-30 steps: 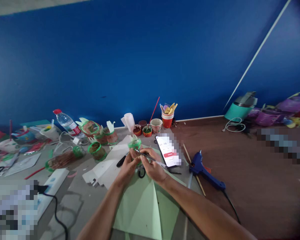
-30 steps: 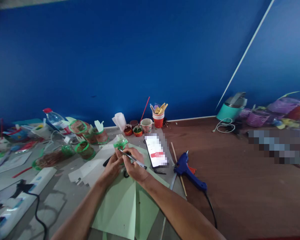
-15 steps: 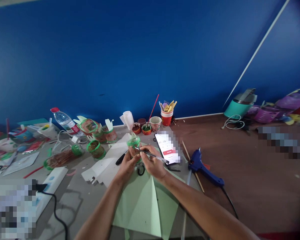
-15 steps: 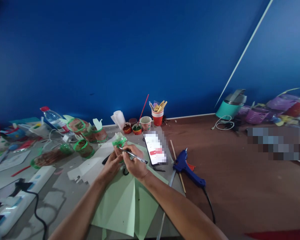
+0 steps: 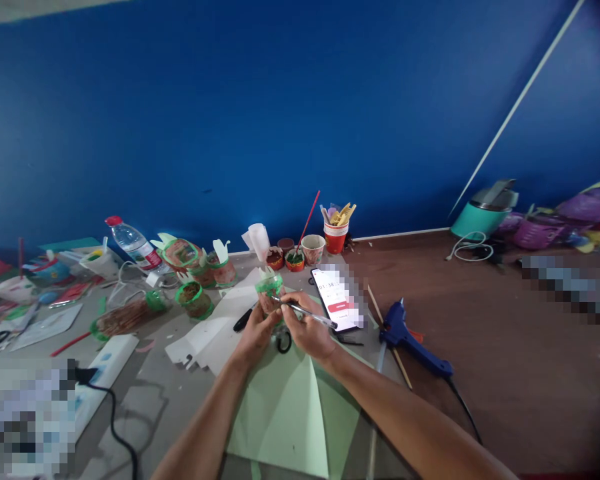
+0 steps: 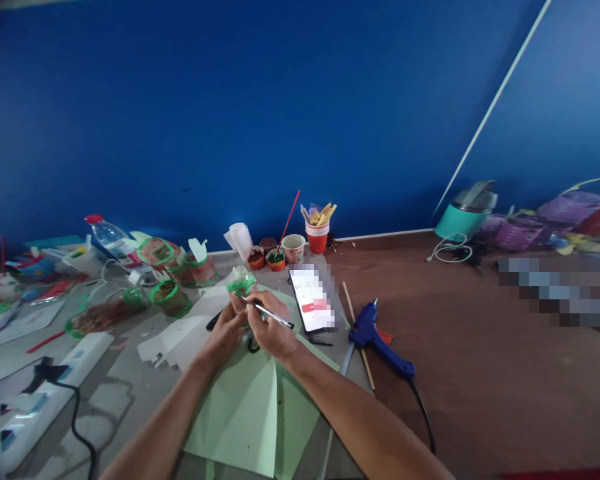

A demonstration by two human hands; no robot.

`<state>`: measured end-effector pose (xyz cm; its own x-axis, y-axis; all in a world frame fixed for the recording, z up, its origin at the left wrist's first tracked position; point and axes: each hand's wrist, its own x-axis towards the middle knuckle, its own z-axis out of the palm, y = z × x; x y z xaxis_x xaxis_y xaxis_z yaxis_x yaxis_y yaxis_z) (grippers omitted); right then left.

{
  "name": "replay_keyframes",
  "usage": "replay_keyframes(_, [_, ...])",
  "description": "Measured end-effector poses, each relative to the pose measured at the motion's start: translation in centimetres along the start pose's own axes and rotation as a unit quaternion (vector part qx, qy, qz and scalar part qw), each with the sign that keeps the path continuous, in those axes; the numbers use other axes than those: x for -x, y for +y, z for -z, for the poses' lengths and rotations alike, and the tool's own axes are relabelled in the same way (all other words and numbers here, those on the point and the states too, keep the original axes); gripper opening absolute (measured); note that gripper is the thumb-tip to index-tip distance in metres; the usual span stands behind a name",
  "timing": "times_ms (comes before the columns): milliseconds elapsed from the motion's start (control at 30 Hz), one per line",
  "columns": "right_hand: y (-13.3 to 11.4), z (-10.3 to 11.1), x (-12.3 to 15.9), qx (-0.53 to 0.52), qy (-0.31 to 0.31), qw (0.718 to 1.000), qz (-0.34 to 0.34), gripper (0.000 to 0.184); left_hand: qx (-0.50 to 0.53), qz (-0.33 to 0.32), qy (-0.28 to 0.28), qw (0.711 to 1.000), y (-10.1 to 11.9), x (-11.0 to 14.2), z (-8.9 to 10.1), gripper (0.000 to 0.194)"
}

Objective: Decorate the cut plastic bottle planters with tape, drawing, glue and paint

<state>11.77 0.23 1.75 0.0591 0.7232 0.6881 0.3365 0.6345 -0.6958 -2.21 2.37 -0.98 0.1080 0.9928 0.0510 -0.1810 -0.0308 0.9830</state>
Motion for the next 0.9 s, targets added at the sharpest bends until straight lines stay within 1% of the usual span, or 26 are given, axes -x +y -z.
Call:
replay_keyframes(133, [0.02,-0.04,0.02,-0.009,0.006,1.000,0.013,0.013,-0.009,-0.002,-0.001,1.000,0.01,0.05,0.04,0.044])
replay_keyframes(267, [-0.02,-0.14,0.08,-0.050,0.026,0.998,-0.014,0.012,-0.026,-0.009,-0.017,0.999,0.33,0.18,-0.04,0.041])
replay_keyframes(367, [-0.15,-0.11,0.09,-0.064,0.015,0.998,-0.014,0.012,-0.032,-0.016,-0.023,0.999,0.23,0.14,-0.01,0.041])
replay_keyframes(567, [-0.26,-0.02,-0.06,-0.029,0.000,1.000,-0.012,0.013,-0.035,-0.007,-0.010,0.999,-0.47,-0.12,0.31,0.044])
replay_keyframes(733, [-0.26,0.11,-0.21,-0.007,-0.001,1.000,-0.011,0.013,-0.037,-0.018,-0.019,0.999,-0.21,-0.09,0.15,0.042])
replay_keyframes(900, [-0.26,0.15,-0.21,0.009,-0.003,1.000,-0.010,0.014,-0.030,-0.006,0.000,1.000,-0.15,-0.07,0.05,0.045])
